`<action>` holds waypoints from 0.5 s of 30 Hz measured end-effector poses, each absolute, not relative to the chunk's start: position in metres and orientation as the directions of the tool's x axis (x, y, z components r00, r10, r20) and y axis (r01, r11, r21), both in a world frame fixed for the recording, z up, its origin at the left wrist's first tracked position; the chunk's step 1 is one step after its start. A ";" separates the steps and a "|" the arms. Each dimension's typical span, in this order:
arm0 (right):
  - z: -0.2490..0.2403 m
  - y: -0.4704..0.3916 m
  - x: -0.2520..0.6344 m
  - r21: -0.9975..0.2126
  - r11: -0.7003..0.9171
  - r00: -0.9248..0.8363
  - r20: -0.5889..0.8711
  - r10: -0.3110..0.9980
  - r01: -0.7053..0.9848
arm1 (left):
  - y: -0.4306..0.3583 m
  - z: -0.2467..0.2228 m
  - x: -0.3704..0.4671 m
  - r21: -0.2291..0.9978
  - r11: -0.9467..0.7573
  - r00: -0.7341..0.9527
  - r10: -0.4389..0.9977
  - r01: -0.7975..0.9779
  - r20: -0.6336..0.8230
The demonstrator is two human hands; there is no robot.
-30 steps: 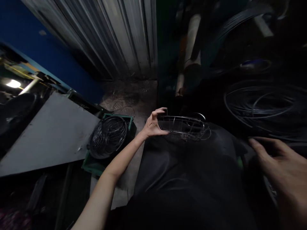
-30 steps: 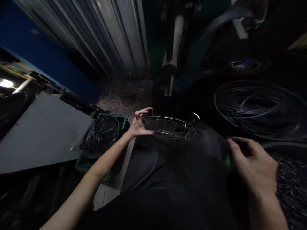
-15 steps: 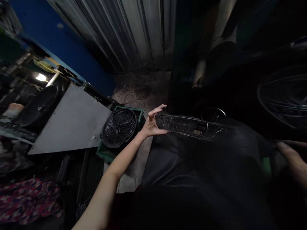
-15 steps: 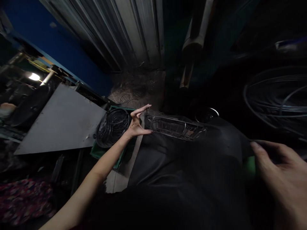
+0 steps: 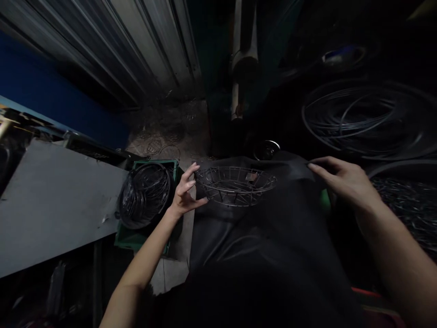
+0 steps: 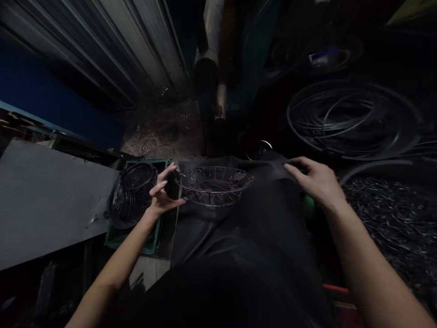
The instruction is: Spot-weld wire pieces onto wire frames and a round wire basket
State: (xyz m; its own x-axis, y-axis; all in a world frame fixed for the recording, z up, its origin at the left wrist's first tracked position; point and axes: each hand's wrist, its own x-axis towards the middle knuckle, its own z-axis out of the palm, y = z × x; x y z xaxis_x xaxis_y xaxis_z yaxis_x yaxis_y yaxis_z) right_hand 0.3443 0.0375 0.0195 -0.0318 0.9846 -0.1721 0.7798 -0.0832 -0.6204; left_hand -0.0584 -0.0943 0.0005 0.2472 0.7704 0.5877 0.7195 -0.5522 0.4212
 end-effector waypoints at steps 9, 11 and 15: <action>-0.011 0.087 0.289 -0.727 -0.082 -0.396 -0.462 0.794 0.682 | -0.119 -0.013 -0.051 0.351 -0.608 0.287 0.708 0.712 0.645; -0.021 0.090 0.277 -0.702 -0.053 -0.425 -0.488 0.762 0.710 | -0.122 -0.017 -0.051 0.345 -0.613 0.288 0.702 0.711 0.652; -0.033 0.088 0.259 -0.708 -0.070 -0.501 -0.562 0.658 0.703 | -0.124 -0.022 -0.052 0.364 -0.661 0.289 0.666 0.656 0.688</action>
State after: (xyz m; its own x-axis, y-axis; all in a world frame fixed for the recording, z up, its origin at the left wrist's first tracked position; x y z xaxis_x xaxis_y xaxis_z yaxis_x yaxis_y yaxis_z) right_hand 0.2591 0.0875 -0.0326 -0.5006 0.6583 -0.5621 0.7031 -0.0696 -0.7077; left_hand -0.0524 -0.1237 -0.0218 0.2893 0.6657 0.6879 0.6564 -0.6610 0.3636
